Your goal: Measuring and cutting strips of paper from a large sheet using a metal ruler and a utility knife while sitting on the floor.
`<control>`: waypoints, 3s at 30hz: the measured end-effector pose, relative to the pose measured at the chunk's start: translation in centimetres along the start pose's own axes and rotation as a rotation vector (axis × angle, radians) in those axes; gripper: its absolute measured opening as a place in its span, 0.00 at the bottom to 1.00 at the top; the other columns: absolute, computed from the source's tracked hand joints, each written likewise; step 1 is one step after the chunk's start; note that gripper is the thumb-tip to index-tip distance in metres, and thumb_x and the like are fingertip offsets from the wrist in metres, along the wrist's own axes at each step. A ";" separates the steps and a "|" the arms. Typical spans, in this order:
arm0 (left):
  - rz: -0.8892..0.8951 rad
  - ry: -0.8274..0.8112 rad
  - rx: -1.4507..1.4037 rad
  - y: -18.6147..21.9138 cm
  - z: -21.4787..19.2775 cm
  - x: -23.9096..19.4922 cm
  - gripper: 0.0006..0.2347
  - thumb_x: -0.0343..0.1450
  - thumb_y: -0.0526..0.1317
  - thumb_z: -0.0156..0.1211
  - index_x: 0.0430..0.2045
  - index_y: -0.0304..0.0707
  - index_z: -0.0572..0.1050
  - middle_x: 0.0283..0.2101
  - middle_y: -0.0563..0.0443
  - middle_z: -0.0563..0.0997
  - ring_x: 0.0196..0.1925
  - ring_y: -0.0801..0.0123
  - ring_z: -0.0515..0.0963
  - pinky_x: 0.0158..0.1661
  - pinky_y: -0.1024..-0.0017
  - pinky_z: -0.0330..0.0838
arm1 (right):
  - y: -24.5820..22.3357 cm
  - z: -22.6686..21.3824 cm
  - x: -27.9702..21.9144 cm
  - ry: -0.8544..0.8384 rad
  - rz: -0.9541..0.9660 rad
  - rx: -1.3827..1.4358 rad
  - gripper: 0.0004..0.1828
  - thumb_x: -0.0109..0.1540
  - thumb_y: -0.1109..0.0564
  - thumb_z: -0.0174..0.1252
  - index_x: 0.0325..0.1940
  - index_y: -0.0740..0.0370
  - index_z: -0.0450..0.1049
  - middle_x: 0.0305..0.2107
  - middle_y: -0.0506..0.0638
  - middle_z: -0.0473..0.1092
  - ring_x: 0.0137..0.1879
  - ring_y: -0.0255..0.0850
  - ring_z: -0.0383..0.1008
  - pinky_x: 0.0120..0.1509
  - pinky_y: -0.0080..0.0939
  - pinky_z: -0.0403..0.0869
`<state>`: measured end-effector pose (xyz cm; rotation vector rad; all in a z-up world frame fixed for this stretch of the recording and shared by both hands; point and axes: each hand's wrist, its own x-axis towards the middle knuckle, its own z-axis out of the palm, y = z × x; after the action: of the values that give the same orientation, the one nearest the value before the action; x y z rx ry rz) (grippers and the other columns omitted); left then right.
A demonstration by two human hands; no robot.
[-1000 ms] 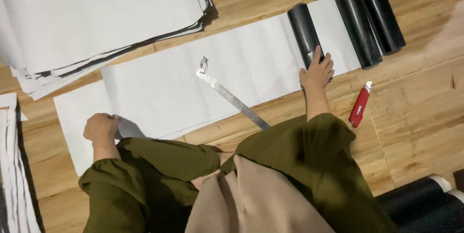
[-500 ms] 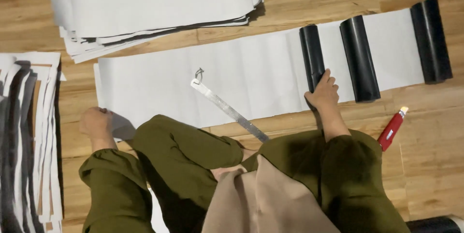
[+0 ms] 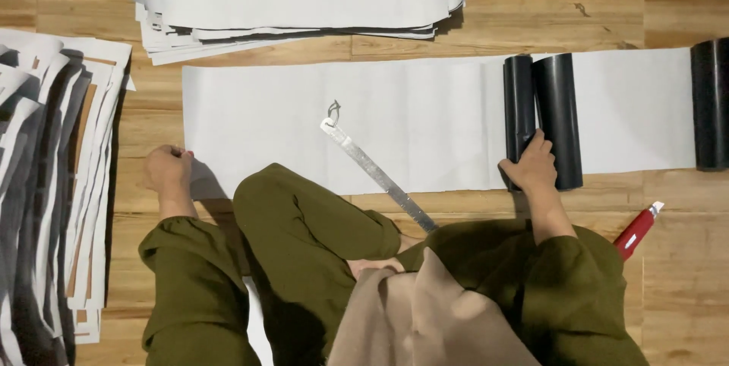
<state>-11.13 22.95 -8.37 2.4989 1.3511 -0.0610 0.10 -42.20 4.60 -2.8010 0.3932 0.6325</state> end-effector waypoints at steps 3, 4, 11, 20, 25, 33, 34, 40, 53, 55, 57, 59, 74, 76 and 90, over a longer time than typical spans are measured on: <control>-0.012 -0.014 -0.005 1.4 -3.8 -2.3 0.03 0.62 0.40 0.61 0.25 0.47 0.77 0.28 0.45 0.78 0.37 0.49 0.77 0.36 0.59 0.68 | -0.3 0.2 -0.1 -0.029 0.000 0.004 0.49 0.49 0.51 0.56 0.65 0.70 0.39 0.51 0.69 0.52 0.55 0.65 0.58 0.50 0.65 0.66; -0.013 -0.011 -0.005 1.2 -3.4 -1.8 0.03 0.62 0.40 0.61 0.25 0.47 0.77 0.28 0.45 0.78 0.37 0.49 0.77 0.36 0.59 0.68 | -0.7 0.0 -0.2 -0.028 -0.003 0.005 0.49 0.49 0.51 0.56 0.65 0.70 0.39 0.51 0.69 0.52 0.55 0.65 0.58 0.50 0.65 0.66; -0.023 0.014 0.016 0.9 -2.9 -1.5 0.04 0.59 0.42 0.65 0.23 0.52 0.77 0.26 0.51 0.78 0.37 0.54 0.77 0.37 0.64 0.66 | -0.7 0.0 -0.3 -0.039 0.016 0.006 0.49 0.49 0.50 0.56 0.65 0.69 0.38 0.51 0.68 0.52 0.55 0.65 0.58 0.49 0.65 0.66; -0.020 0.034 -0.046 -0.1 -1.4 -0.6 0.06 0.58 0.41 0.68 0.23 0.54 0.78 0.25 0.56 0.78 0.35 0.59 0.78 0.35 0.66 0.67 | -0.9 0.2 -0.3 0.003 0.029 0.010 0.45 0.52 0.49 0.54 0.65 0.69 0.39 0.51 0.67 0.51 0.53 0.65 0.60 0.48 0.65 0.68; -0.244 -0.054 -0.298 5.2 -7.4 -4.9 0.04 0.59 0.31 0.62 0.19 0.44 0.77 0.25 0.59 0.79 0.31 0.73 0.76 0.37 0.77 0.72 | -1.2 0.1 -0.2 -0.023 0.126 -0.001 0.45 0.54 0.42 0.49 0.66 0.61 0.35 0.53 0.59 0.45 0.50 0.61 0.58 0.46 0.59 0.67; -0.290 -0.108 -0.518 4.2 -6.6 -4.3 0.04 0.57 0.35 0.67 0.16 0.47 0.77 0.30 0.62 0.79 0.34 0.82 0.77 0.39 0.90 0.72 | 0.5 1.6 1.4 0.025 0.121 -0.044 0.45 0.55 0.40 0.49 0.66 0.62 0.37 0.51 0.60 0.48 0.53 0.56 0.53 0.47 0.56 0.67; -0.280 -0.111 -0.521 4.3 -6.6 -4.4 0.04 0.57 0.35 0.67 0.16 0.47 0.77 0.30 0.62 0.79 0.34 0.82 0.77 0.39 0.90 0.72 | 0.9 1.9 1.7 0.032 0.127 -0.040 0.45 0.55 0.40 0.49 0.66 0.62 0.37 0.51 0.60 0.48 0.53 0.56 0.53 0.47 0.56 0.67; -0.433 -0.173 -0.663 3.4 -5.4 -3.1 0.08 0.55 0.39 0.70 0.21 0.46 0.75 0.34 0.62 0.79 0.37 0.87 0.77 0.45 0.91 0.72 | 1.5 2.2 1.9 0.142 0.083 -0.069 0.43 0.55 0.39 0.49 0.64 0.64 0.41 0.47 0.59 0.52 0.51 0.56 0.55 0.43 0.55 0.69; -0.438 -0.223 -0.697 -1.0 -0.4 2.9 0.07 0.60 0.30 0.57 0.17 0.40 0.65 0.27 0.51 0.71 0.31 0.69 0.74 0.41 0.79 0.76 | 3.9 3.6 3.9 0.358 0.133 -0.248 0.33 0.58 0.36 0.49 0.51 0.66 0.56 0.37 0.57 0.62 0.39 0.50 0.64 0.26 0.47 0.71; -0.576 -0.158 -1.222 -1.4 0.4 3.4 0.14 0.58 0.19 0.51 0.13 0.37 0.55 0.26 0.43 0.65 0.31 0.65 0.76 0.40 0.79 0.83 | 4.2 3.6 4.4 0.389 0.084 -0.299 0.34 0.58 0.35 0.49 0.52 0.66 0.56 0.36 0.56 0.62 0.37 0.49 0.65 0.23 0.44 0.70; -0.353 -0.122 -0.780 1.1 -1.7 0.0 0.17 0.59 0.30 0.66 0.09 0.44 0.59 0.22 0.57 0.70 0.30 0.78 0.80 0.46 0.86 0.81 | 4.2 2.9 4.2 0.338 0.031 -0.182 0.34 0.54 0.37 0.55 0.48 0.65 0.56 0.36 0.58 0.62 0.37 0.53 0.65 0.29 0.48 0.69; -0.234 -0.105 -0.590 1.4 -1.5 -0.1 0.11 0.62 0.35 0.66 0.14 0.45 0.66 0.24 0.60 0.73 0.29 0.79 0.76 0.38 0.84 0.76 | 4.1 2.8 4.2 0.375 0.006 -0.199 0.34 0.54 0.37 0.55 0.49 0.66 0.55 0.35 0.57 0.61 0.36 0.52 0.65 0.27 0.47 0.69; 0.128 0.323 -0.388 3.6 -3.4 -5.3 0.11 0.64 0.40 0.67 0.33 0.41 0.72 0.28 0.47 0.77 0.33 0.57 0.79 0.33 0.67 0.71 | 2.0 2.6 1.8 0.311 -0.070 -0.197 0.38 0.54 0.35 0.54 0.49 0.70 0.54 0.37 0.64 0.63 0.41 0.59 0.69 0.40 0.60 0.71; 0.083 0.372 -0.489 4.6 -4.0 -5.9 0.13 0.64 0.39 0.66 0.37 0.42 0.68 0.28 0.49 0.77 0.33 0.59 0.79 0.32 0.71 0.72 | 1.8 2.6 1.7 0.316 -0.084 -0.168 0.37 0.55 0.36 0.54 0.49 0.71 0.53 0.36 0.64 0.62 0.41 0.59 0.68 0.39 0.60 0.71; -0.096 0.209 -0.234 2.8 -0.2 -3.3 0.07 0.57 0.45 0.69 0.20 0.54 0.75 0.22 0.62 0.75 0.29 0.67 0.78 0.30 0.71 0.68 | 1.7 2.2 1.2 0.244 -0.027 -0.095 0.38 0.56 0.37 0.53 0.52 0.71 0.52 0.40 0.65 0.61 0.46 0.60 0.66 0.46 0.62 0.68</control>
<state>-10.70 18.92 -6.98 2.2941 1.4641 0.3282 -0.27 -43.37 1.81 -2.9791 0.3783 0.3107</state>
